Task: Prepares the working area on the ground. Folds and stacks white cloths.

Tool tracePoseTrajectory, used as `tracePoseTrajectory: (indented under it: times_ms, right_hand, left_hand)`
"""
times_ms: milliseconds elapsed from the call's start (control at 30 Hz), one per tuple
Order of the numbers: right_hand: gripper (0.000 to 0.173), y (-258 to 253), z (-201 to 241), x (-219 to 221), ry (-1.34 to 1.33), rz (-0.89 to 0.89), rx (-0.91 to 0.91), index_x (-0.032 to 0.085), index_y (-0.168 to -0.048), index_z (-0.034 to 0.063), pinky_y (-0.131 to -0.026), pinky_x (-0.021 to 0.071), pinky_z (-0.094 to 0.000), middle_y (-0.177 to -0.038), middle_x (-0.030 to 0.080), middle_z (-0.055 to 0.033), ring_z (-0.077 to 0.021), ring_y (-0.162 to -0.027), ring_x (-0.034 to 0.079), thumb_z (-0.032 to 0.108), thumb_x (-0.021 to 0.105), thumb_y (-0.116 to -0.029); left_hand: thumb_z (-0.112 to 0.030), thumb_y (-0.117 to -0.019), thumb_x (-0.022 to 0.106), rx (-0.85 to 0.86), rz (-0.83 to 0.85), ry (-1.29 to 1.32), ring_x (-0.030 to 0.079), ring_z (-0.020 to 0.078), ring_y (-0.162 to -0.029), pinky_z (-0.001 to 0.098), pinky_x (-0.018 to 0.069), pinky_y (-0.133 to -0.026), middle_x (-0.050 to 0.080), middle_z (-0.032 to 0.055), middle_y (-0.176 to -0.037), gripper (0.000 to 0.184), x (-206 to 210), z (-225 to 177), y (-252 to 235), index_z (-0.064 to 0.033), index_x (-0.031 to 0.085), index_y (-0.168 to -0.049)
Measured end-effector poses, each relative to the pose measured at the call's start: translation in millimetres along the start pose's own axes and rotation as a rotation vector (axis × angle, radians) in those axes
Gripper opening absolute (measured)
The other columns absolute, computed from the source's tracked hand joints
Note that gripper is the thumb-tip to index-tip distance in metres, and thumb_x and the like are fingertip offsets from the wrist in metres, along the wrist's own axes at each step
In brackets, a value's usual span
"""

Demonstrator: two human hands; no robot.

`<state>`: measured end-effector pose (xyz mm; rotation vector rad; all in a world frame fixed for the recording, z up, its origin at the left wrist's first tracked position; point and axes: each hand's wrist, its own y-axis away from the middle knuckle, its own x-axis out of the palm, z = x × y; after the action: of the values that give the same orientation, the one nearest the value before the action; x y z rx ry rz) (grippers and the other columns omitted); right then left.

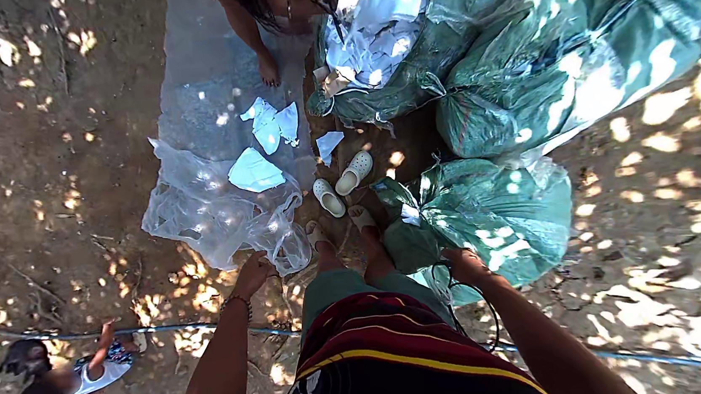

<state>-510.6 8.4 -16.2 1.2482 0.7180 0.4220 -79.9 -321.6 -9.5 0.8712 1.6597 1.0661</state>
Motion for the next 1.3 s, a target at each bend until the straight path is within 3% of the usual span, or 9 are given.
tracePoseTrajectory:
  times_ms: [133,200,300,500,667,800,967,1100,1300]
  right_hand:
    - [0.065,13.7,-32.1,-2.6,0.004,-0.223,-0.018,0.063,-0.141,0.0201,-0.117,0.0219,-0.0692,-0.164,0.033,-0.0189,-0.0446,-0.153,0.023,-0.001,0.073,-0.0803]
    - [0.068,22.5,-44.1,-8.5,-0.06,-0.292,0.044,0.058,-0.147,0.0174,-0.116,0.0223,-0.0712,-0.167,0.027,-0.0177,-0.0443,-0.155,0.02,-0.005,0.068,-0.0833]
    - [0.069,28.6,-53.8,-16.0,-0.182,-0.33,0.125,0.05,-0.152,0.0122,-0.114,0.0296,-0.0695,-0.166,0.03,-0.0192,-0.0451,-0.15,0.032,-0.006,0.063,-0.087]
    - [0.05,13.9,-35.2,-35.0,-0.349,-0.153,0.106,0.053,-0.146,0.0014,-0.109,0.0449,-0.0574,-0.144,0.055,-0.027,-0.0425,-0.13,0.057,0.0,0.061,-0.0969]
    - [0.04,2.0,22.5,-67.1,-0.241,-0.134,0.023,0.057,-0.142,0.0013,-0.112,0.0432,-0.0561,-0.141,0.059,-0.0234,-0.0385,-0.131,0.058,0.005,0.053,-0.1024]
    - [0.04,-6.4,85.5,-68.1,-0.255,-0.1,-0.053,0.054,-0.143,-0.0008,-0.112,0.0435,-0.0535,-0.142,0.058,-0.024,-0.0375,-0.132,0.057,0.008,0.053,-0.1041]
    - [0.041,-3.4,145.4,-25.7,-0.283,0.072,-0.173,0.055,-0.143,0.0006,-0.112,0.0448,-0.0509,-0.141,0.059,-0.022,-0.0344,-0.131,0.058,0.013,0.056,-0.104]
    - [0.04,2.3,144.8,8.7,-0.282,0.121,-0.214,0.057,-0.141,-0.0029,-0.113,0.0429,-0.049,-0.14,0.06,-0.0253,-0.0359,-0.13,0.058,0.01,0.057,-0.103]
    - [0.038,14.8,114.4,25.1,-0.201,0.057,-0.095,0.059,-0.139,0.0005,-0.114,0.0407,-0.0539,-0.138,0.062,-0.0226,-0.0362,-0.131,0.058,0.021,0.052,-0.1076]
  left_hand:
    - [-0.014,-0.1036,0.055,0.112,-0.007,0.01,0.062,0.0253,-0.085,0.0424,0.0512,-0.079,0.066,0.0209,-0.112,0.05,-1.1,-33.5,-0.7,-0.0056,0.042,-0.152]
    - [-0.014,-0.1037,0.055,0.144,-0.003,0.015,0.062,0.025,-0.086,0.0421,0.0511,-0.08,0.067,0.0208,-0.11,0.05,3.2,-40.8,-2.8,-0.005,0.043,-0.151]
    - [-0.014,-0.1035,0.055,0.152,0.017,0.053,0.064,0.0277,-0.092,0.0442,0.0519,-0.086,0.067,0.0221,-0.113,0.049,14.1,-34.9,-4.4,-0.0038,0.043,-0.15]
    - [-0.016,-0.1025,0.056,0.027,0.042,0.17,0.065,0.033,-0.102,0.0495,0.0526,-0.089,0.064,0.0236,-0.122,0.051,42.0,27.6,0.2,-0.0056,0.044,-0.151]
    - [-0.022,-0.1029,0.06,0.018,0.075,0.179,0.062,0.0381,-0.121,0.0535,0.0467,-0.106,0.062,0.0274,-0.131,0.049,61.1,58.1,9.8,-0.0001,0.049,-0.146]
    - [-0.039,-0.1081,0.05,0.177,0.25,0.276,0.058,0.0353,-0.129,0.0532,0.0418,-0.112,0.06,0.0254,-0.136,0.052,91.7,23.8,33.1,0.0027,0.057,-0.138]
    - [-0.062,-0.0951,0.061,0.064,0.244,0.109,0.046,0.046,-0.138,0.0644,0.0381,-0.112,0.048,0.0265,-0.151,0.074,127.3,12.8,56.3,-0.009,0.054,-0.146]
    - [-0.043,-0.1022,0.059,0.064,0.138,0.309,0.053,0.0405,-0.134,0.0569,0.0414,-0.112,0.054,0.0273,-0.144,0.06,123.6,39.5,67.5,-0.0016,0.053,-0.145]
    - [-0.026,-0.1071,0.051,0.005,0.148,0.309,0.064,0.0345,-0.106,0.0523,0.049,-0.095,0.065,0.025,-0.115,0.037,101.3,61.2,94.9,0.0057,0.063,-0.121]
